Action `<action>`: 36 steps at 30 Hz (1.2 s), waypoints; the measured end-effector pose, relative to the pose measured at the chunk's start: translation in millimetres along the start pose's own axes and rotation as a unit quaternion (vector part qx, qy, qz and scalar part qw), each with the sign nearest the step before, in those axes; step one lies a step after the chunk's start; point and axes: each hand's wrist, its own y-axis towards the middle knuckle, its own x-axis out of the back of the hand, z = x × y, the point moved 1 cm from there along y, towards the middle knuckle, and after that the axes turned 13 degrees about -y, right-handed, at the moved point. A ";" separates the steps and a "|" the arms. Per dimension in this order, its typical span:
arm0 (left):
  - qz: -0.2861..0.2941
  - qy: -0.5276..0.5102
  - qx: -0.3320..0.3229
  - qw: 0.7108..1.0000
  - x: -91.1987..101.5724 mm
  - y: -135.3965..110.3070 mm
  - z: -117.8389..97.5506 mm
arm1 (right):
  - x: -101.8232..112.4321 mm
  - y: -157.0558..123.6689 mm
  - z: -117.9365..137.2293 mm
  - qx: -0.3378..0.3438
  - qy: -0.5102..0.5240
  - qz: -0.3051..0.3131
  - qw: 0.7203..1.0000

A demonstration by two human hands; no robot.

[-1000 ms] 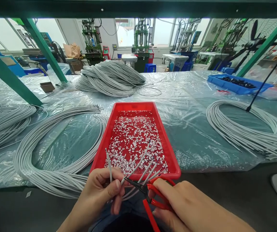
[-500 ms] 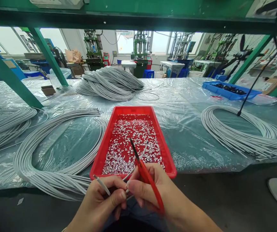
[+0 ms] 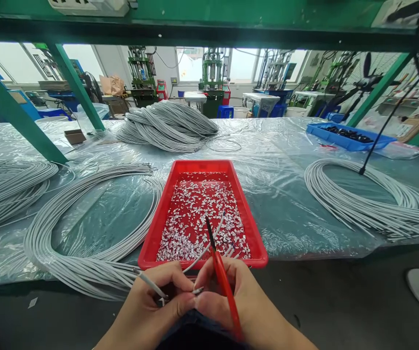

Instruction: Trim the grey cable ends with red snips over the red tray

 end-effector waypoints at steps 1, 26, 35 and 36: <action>-0.003 0.001 -0.006 1.000 -0.8 0.1 0.4 | 0.3 0.5 0.5 0.001 -0.022 -0.012 1.000; 0.199 -0.302 0.166 0.918 9.3 19.8 33.0 | 8.4 9.9 26.1 0.226 -0.401 -0.380 0.802; 0.002 -0.327 0.113 0.938 0.2 10.3 20.7 | 62.1 47.5 75.1 0.077 -0.605 -0.277 0.743; 0.000 -0.338 0.117 0.934 0.5 10.8 19.5 | 66.3 53.8 76.0 0.079 -0.601 -0.268 0.749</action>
